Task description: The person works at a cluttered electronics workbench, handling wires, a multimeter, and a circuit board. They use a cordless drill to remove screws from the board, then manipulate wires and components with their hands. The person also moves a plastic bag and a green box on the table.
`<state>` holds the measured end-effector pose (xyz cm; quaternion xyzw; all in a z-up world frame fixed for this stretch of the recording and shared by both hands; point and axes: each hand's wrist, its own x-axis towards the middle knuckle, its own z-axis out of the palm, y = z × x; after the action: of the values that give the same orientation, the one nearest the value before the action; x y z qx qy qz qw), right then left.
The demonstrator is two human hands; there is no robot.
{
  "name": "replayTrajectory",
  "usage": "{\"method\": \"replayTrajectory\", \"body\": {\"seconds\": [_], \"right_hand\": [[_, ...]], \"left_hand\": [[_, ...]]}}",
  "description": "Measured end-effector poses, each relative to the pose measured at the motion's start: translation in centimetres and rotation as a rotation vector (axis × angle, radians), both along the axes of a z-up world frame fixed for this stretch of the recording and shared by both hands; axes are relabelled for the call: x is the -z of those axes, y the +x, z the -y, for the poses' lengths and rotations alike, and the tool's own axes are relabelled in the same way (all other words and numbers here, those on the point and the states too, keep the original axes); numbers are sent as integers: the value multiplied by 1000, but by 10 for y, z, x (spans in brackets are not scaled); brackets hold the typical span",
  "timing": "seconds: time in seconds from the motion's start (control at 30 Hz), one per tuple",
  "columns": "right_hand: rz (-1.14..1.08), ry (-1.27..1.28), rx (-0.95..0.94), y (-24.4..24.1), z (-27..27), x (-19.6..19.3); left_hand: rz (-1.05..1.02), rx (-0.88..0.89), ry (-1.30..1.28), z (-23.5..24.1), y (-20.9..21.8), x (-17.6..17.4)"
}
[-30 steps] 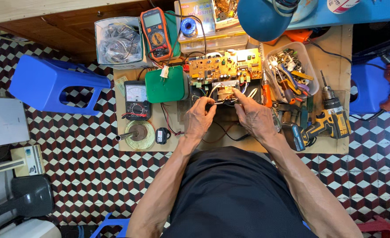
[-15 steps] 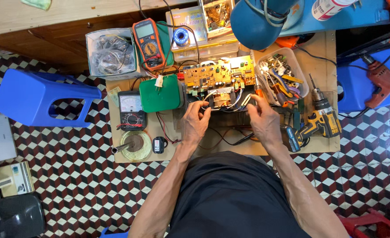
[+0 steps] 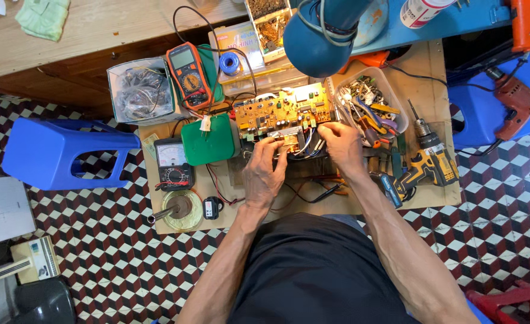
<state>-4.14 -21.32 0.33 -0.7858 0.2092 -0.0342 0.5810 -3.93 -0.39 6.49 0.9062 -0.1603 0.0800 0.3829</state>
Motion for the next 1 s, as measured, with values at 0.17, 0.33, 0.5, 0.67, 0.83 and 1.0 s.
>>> {"method": "replayTrajectory", "body": {"seconds": [0.17, 0.33, 0.5, 0.67, 0.83, 1.0], "right_hand": [[-270, 458, 104, 16, -6, 19], [-301, 591, 100, 19, -3, 24], [-224, 628, 60, 12, -3, 30], [-201, 703, 41, 8, 2, 33], [-254, 581, 69, 11, -2, 29], [-291, 577, 28, 12, 2, 33]], "left_hand": [[2, 163, 154, 28, 21, 4], [-65, 241, 356, 37, 26, 10], [-11, 228, 297, 32, 21, 11], [2, 213, 271, 33, 16, 9], [96, 180, 268, 33, 10, 11], [53, 158, 296, 32, 6, 21]]}}
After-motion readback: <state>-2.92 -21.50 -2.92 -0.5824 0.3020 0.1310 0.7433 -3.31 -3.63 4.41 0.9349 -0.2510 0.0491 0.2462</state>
